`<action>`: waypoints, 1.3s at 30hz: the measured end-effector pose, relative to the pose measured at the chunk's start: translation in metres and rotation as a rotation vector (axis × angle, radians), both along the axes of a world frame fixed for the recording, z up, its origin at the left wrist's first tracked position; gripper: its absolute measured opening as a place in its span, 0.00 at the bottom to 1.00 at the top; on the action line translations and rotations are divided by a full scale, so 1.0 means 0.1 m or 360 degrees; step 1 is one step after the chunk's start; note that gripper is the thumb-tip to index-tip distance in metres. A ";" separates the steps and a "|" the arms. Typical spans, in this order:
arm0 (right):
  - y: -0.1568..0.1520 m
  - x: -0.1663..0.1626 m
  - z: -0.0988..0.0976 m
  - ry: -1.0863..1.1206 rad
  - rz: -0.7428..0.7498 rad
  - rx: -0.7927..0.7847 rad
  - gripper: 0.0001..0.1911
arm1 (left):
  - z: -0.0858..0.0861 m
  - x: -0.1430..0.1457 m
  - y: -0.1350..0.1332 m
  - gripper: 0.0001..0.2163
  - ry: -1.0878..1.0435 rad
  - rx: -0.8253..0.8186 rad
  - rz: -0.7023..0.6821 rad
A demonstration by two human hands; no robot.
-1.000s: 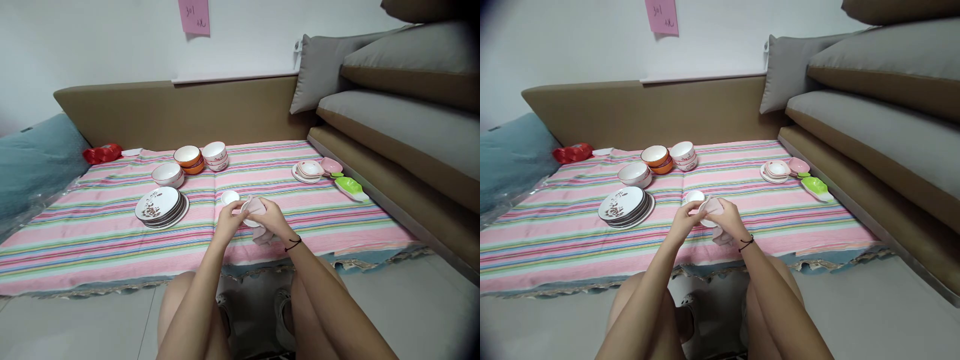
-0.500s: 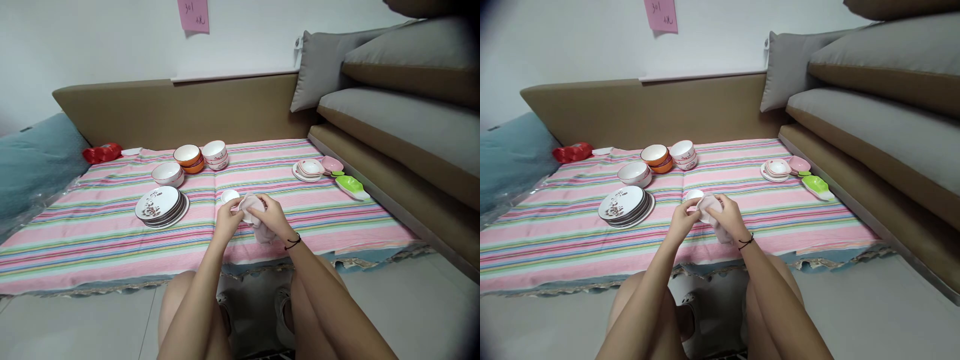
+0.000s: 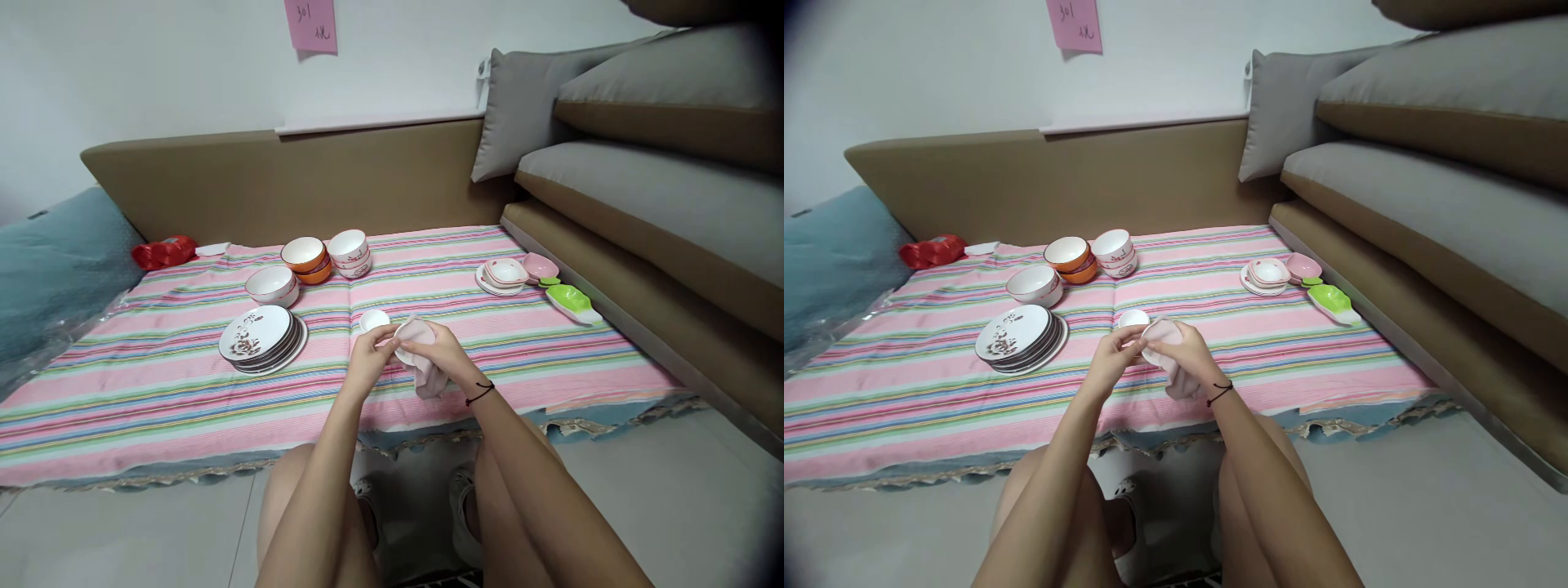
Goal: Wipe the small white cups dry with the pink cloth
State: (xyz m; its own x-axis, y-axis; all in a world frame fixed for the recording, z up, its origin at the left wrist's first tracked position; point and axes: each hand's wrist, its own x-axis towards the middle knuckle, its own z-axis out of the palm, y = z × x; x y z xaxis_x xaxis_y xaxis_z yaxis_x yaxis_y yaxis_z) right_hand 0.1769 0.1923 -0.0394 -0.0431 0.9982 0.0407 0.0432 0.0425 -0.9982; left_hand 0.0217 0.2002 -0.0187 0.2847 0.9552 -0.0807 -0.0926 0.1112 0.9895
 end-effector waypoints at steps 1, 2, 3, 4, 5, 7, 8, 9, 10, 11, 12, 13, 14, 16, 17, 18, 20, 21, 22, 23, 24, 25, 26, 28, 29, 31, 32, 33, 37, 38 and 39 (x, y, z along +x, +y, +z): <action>0.00 0.00 0.00 0.0025 0.0015 -0.0008 0.22 | 0.00 -0.01 0.00 0.21 0.0027 0.0017 -0.0036; 0.01 0.00 -0.01 0.0036 0.0017 -0.0013 0.22 | 0.01 -0.01 0.00 0.22 0.0048 0.0032 -0.0070; 0.02 0.00 -0.02 0.0035 0.0009 -0.0017 0.22 | 0.01 -0.02 0.00 0.22 0.0062 0.0046 -0.0096; 0.02 0.00 -0.03 0.0034 0.0000 -0.0021 0.22 | 0.01 -0.02 0.01 0.22 0.0068 0.0056 -0.0115; 0.03 0.00 -0.04 0.0035 -0.0007 -0.0026 0.22 | 0.02 -0.03 0.01 0.22 0.0067 0.0057 -0.0128; 0.03 0.01 -0.05 0.0037 -0.0014 -0.0037 0.22 | 0.03 -0.03 0.01 0.21 0.0051 0.0040 -0.0141; 0.03 0.01 -0.05 0.0045 -0.0013 -0.0040 0.22 | 0.03 -0.04 0.02 0.21 0.0041 0.0023 -0.0143; 0.02 0.01 -0.04 0.0056 -0.0010 -0.0045 0.22 | 0.04 -0.04 0.02 0.21 0.0033 0.0006 -0.0145; 0.02 0.01 -0.03 0.0071 -0.0004 -0.0047 0.22 | 0.04 -0.04 0.02 0.21 0.0024 -0.0009 -0.0148; 0.01 0.01 -0.02 0.0089 0.0006 -0.0044 0.21 | 0.05 -0.05 0.01 0.22 0.0017 -0.0017 -0.0152; 0.00 0.01 -0.01 0.0109 0.0017 -0.0039 0.20 | 0.05 -0.05 0.02 0.22 0.0013 -0.0021 -0.0158; 0.00 0.01 0.00 0.0127 0.0026 -0.0034 0.19 | 0.05 -0.05 0.02 0.22 0.0012 -0.0020 -0.0167; 0.00 0.01 0.00 0.0138 0.0031 -0.0033 0.19 | 0.06 -0.05 0.02 0.22 0.0018 -0.0015 -0.0178; -0.01 0.01 0.01 0.0148 0.0038 -0.0036 0.19 | 0.06 -0.06 0.02 0.22 0.0042 0.0001 -0.0191; -0.01 0.01 0.01 0.0146 0.0047 -0.0037 0.20 | 0.06 -0.07 0.02 0.22 0.0060 0.0013 -0.0191; -0.01 0.02 0.01 0.0143 0.0068 -0.0035 0.21 | 0.06 -0.07 0.02 0.22 0.0080 0.0026 -0.0186; -0.01 0.03 0.00 0.0145 0.0135 -0.0029 0.21 | 0.07 -0.08 0.02 0.21 0.0121 0.0052 -0.0166; -0.01 0.03 0.00 0.0148 0.0160 -0.0030 0.20 | 0.07 -0.08 0.02 0.21 0.0138 0.0064 -0.0157; -0.01 0.03 0.00 0.0147 0.0162 -0.0037 0.20 | 0.07 -0.08 0.02 0.20 0.0152 0.0076 -0.0153; -0.01 0.03 -0.01 0.0142 0.0139 -0.0049 0.20 | 0.07 -0.08 0.01 0.20 0.0161 0.0089 -0.0154; 0.00 0.02 -0.02 0.0133 0.0097 -0.0063 0.20 | 0.07 -0.07 0.01 0.20 0.0166 0.0100 -0.0156; 0.00 0.02 -0.02 0.0123 0.0053 -0.0075 0.21 | 0.07 -0.07 0.01 0.19 0.0165 0.0108 -0.0156; 0.01 0.01 -0.03 0.0116 0.0016 -0.0084 0.22 | 0.07 -0.06 0.00 0.19 0.0158 0.0110 -0.0150; 0.01 0.00 -0.04 0.0119 -0.0018 -0.0082 0.22 | 0.06 -0.04 0.01 0.18 0.0129 0.0088 -0.0127; 0.02 -0.01 -0.05 0.0130 -0.0020 -0.0081 0.22 | 0.05 -0.04 0.01 0.18 0.0109 0.0068 -0.0112; 0.02 -0.02 -0.06 0.0154 -0.0033 -0.0085 0.22 | 0.05 -0.04 0.01 0.18 0.0071 0.0025 -0.0080; 0.02 -0.02 -0.07 0.0164 -0.0038 -0.0086 0.21 | 0.05 -0.04 0.02 0.18 0.0054 0.0007 -0.0066; 0.03 -0.02 -0.07 0.0172 -0.0044 -0.0088 0.21 | 0.05 -0.04 0.02 0.17 0.0034 -0.0009 -0.0057; 0.03 -0.02 -0.08 0.0198 -0.0073 -0.0092 0.21 | 0.08 -0.05 0.01 0.18 -0.0038 -0.0077 -0.0095; 0.03 -0.02 -0.09 0.0202 -0.0082 -0.0093 0.21 | 0.08 -0.04 0.01 0.18 -0.0033 -0.0083 -0.0097; 0.03 -0.02 -0.09 0.0198 -0.0089 -0.0089 0.21 | 0.08 -0.04 0.00 0.18 -0.0011 -0.0075 -0.0094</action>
